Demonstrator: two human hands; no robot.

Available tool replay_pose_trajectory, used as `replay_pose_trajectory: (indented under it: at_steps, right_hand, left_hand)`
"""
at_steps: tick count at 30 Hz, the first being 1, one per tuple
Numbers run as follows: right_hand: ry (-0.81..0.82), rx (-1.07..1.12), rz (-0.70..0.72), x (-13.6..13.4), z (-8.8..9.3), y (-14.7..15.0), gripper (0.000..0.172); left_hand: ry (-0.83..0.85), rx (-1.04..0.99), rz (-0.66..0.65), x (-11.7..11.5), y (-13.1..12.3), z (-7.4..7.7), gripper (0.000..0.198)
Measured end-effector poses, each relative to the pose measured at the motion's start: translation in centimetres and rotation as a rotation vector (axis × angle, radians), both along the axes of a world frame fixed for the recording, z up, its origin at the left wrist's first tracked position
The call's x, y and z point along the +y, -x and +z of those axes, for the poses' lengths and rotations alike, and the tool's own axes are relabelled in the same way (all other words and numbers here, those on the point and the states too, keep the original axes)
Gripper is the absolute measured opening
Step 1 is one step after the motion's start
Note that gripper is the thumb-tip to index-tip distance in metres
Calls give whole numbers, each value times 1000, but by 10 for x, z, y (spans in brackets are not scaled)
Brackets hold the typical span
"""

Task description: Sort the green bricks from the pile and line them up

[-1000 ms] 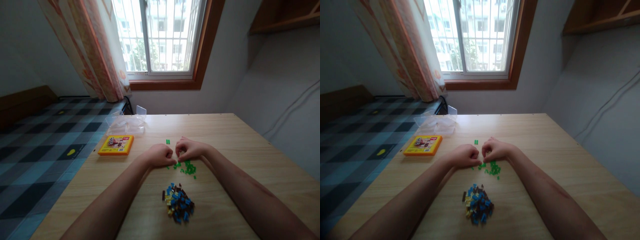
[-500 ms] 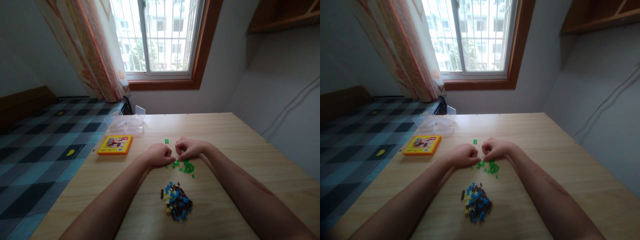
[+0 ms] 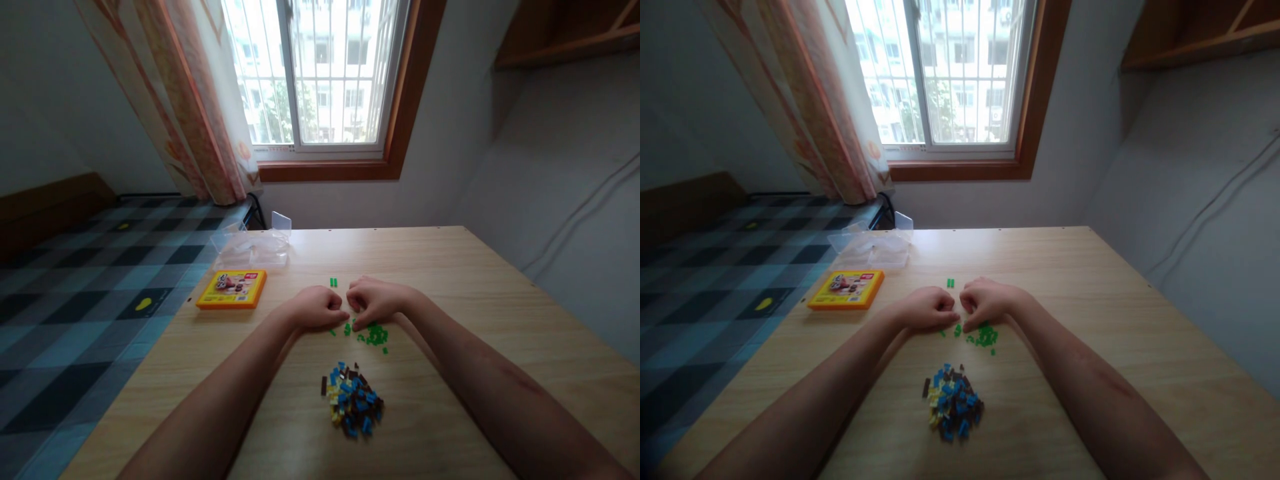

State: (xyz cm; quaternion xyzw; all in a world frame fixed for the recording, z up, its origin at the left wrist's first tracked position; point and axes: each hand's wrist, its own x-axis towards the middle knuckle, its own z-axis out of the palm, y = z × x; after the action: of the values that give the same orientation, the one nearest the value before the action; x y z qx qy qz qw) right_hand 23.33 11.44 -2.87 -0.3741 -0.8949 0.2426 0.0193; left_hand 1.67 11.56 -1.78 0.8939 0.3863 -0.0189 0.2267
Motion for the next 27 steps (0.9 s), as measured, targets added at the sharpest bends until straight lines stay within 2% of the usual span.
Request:
replay_pose_trajectory:
  at_steps: [14, 20, 27]
  right_hand:
    - [93, 149, 11, 6, -7, -12, 15]
    - [105, 171, 21, 8, -10, -15, 15]
    - [128, 62, -120, 7, -7, -17, 12]
  left_hand:
    - [77, -39, -12, 6, 5, -1, 44]
    - [92, -74, -18, 10, 7, -5, 45]
    - [4, -20, 21, 4, 3, -5, 40]
